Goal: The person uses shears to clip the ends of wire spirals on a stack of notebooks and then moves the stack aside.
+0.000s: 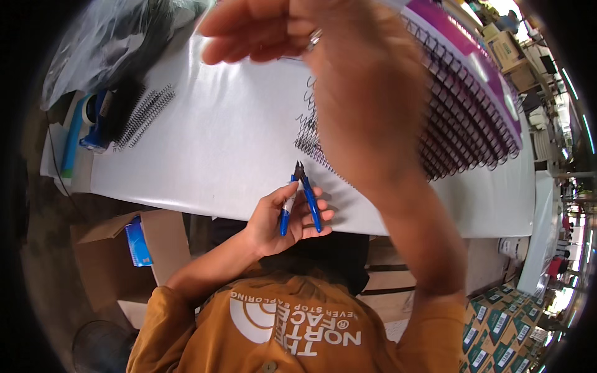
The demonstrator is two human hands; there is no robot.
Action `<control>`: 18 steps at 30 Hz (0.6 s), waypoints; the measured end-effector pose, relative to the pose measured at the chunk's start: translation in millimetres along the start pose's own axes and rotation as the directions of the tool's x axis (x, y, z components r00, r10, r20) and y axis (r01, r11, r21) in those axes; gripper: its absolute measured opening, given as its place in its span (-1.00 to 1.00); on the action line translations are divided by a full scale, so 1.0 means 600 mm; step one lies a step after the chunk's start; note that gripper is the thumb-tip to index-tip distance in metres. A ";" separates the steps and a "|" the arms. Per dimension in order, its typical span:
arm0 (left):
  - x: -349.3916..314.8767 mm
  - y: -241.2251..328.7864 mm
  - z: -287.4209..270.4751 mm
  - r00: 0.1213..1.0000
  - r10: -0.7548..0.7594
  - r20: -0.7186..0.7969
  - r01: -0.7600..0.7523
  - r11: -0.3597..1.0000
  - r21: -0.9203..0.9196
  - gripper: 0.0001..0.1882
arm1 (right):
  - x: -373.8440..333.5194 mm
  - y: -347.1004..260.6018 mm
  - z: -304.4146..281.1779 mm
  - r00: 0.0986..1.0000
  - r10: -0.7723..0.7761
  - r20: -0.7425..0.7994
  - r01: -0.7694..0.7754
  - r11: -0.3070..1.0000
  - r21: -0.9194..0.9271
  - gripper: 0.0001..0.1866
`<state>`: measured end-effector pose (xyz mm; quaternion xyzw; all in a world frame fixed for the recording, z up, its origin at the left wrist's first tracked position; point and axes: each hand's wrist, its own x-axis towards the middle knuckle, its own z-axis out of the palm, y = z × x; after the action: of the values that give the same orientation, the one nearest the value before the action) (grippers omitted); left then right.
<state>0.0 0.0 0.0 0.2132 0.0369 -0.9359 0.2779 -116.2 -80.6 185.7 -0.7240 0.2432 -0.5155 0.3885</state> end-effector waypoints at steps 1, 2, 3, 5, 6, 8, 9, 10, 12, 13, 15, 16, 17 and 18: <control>0.006 -0.004 -0.003 1.000 -0.022 0.012 0.022 1.000 -0.005 -0.56 | 0.005 0.023 0.016 0.994 0.068 -0.088 -0.069 0.998 -0.008 -0.53; 0.012 -0.006 -0.007 1.000 -0.025 0.015 0.025 1.000 0.010 -0.56 | 0.006 0.046 0.033 0.998 0.054 -0.036 -0.057 0.994 -0.094 -0.58; 0.020 -0.004 -0.011 1.000 -0.025 0.015 0.025 0.999 0.020 -0.56 | 0.015 0.066 0.048 0.999 0.046 0.021 -0.042 0.984 -0.175 -0.58; 0.024 -0.004 -0.025 1.000 -0.010 0.004 0.010 0.999 0.036 -0.56 | 0.028 0.090 0.070 0.816 0.531 0.227 -0.204 0.633 -0.747 -0.74; 0.029 -0.002 -0.022 1.000 -0.003 0.009 0.003 0.998 0.058 -0.56 | 0.026 0.113 0.074 0.742 0.620 0.254 -0.091 0.468 -0.879 -0.80; 0.035 0.002 -0.015 1.000 -0.003 0.009 0.003 0.997 0.073 -0.57 | 0.018 0.158 0.084 0.568 0.792 0.223 0.093 0.207 -0.974 -0.81; 0.036 0.006 -0.009 1.000 -0.008 0.004 0.008 0.998 0.070 -0.57 | 0.020 0.169 0.085 0.473 0.862 0.181 0.145 0.127 -0.981 -0.76; 0.038 0.009 -0.005 1.000 -0.014 -0.001 0.014 0.998 0.068 -0.57 | 0.020 0.181 0.080 0.409 0.899 0.160 0.177 0.094 -0.980 -0.75; 0.043 0.014 -0.013 1.000 -0.018 0.023 0.016 0.998 0.066 -0.58 | 0.015 0.206 0.078 0.274 0.954 0.122 0.253 0.051 -0.966 -0.72; 0.044 0.016 -0.015 0.999 -0.020 0.036 0.017 0.998 0.066 -0.58 | 0.007 0.217 0.076 0.241 0.963 0.118 0.266 0.051 -0.963 -0.72; 0.040 0.020 -0.019 0.999 -0.031 0.021 0.029 0.994 0.105 -0.58 | -0.003 0.229 0.073 0.174 0.979 0.107 0.292 0.053 -0.955 -0.70; 0.039 0.022 -0.020 0.999 -0.037 0.013 0.035 0.992 0.125 -0.58 | -0.005 0.236 0.072 0.186 0.977 0.101 0.295 0.043 -0.955 -0.71; 0.036 0.021 -0.015 0.999 -0.040 -0.020 0.042 0.990 0.135 -0.58 | -0.009 0.235 0.077 0.195 0.976 0.097 0.294 0.036 -0.955 -0.72; 0.031 0.021 -0.005 0.998 -0.043 -0.053 0.050 0.988 0.145 -0.57 | -0.010 0.235 0.079 0.204 0.975 0.092 0.293 0.029 -0.956 -0.72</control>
<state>-5.8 -19.5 -9.9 0.2551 -0.0201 -0.9368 0.2387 -67.0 -142.8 59.9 -0.7738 0.4781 0.4110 0.0610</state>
